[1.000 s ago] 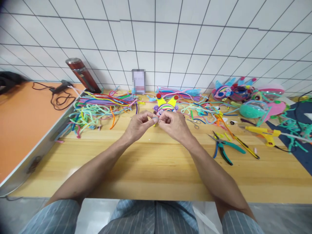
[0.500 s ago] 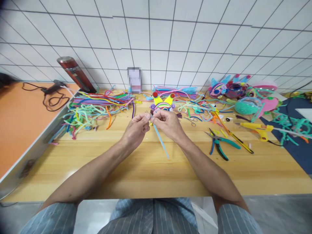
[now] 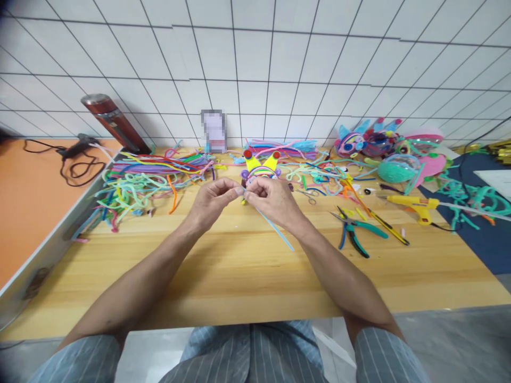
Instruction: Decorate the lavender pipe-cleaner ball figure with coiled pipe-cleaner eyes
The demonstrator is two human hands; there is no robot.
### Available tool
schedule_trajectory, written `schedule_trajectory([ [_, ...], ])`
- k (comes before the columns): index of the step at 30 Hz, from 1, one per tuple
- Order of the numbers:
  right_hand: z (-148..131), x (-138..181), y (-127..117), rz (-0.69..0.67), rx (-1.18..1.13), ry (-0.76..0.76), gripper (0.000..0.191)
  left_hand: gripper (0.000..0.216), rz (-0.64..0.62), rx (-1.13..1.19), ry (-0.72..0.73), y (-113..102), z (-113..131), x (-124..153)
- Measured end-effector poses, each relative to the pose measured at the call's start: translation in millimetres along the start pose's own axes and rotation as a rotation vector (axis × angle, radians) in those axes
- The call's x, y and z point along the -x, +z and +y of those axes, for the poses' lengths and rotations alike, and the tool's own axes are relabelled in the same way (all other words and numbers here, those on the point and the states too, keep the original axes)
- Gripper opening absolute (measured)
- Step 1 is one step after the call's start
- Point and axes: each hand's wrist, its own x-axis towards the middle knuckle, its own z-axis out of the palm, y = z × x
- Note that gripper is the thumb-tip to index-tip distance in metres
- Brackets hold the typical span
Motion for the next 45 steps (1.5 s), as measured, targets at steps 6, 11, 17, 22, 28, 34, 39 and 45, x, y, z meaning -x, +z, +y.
schedule_trajectory([
  [6, 4.2, 1.9, 12.4, 0.057, -0.051, 0.062, 0.02, 0.043, 0.257, 0.171, -0.057, 19.7, -13.9, 12.6],
  [11, 6.6, 2.5, 24.5, 0.104, -0.144, 0.117, 0.021, 0.047, 0.36, 0.336, -0.133, 32.8, -28.2, 20.3],
  [17, 3.2, -0.6, 9.1, 0.065, -0.045, 0.096, 0.02, 0.048, 0.098, 0.168, -0.105, 15.2, -15.5, 7.5],
  [22, -0.4, 0.3, -0.1, 0.015, 0.057, 0.061, 0.02, 0.047, -0.056, -0.064, -0.037, -3.4, -4.8, -4.0],
  [28, -0.7, 0.8, 7.1, 0.023, -0.069, 0.104, 0.032, 0.048, 0.159, 0.046, 0.013, 11.7, -12.2, 7.0],
  [34, 3.6, 0.1, 13.5, 0.048, -0.144, 0.115, 0.034, 0.048, 0.263, 0.168, -0.058, 25.3, -24.2, 17.1],
  [39, 3.3, -0.2, 0.6, 0.011, 0.039, 0.122, 0.026, 0.035, -0.011, -0.119, 0.01, 5.8, -14.2, 5.9],
  [45, 3.9, -1.2, -5.1, -0.066, 0.031, 0.123, 0.025, 0.023, -0.042, -0.314, 0.12, -6.5, -7.7, 1.2],
])
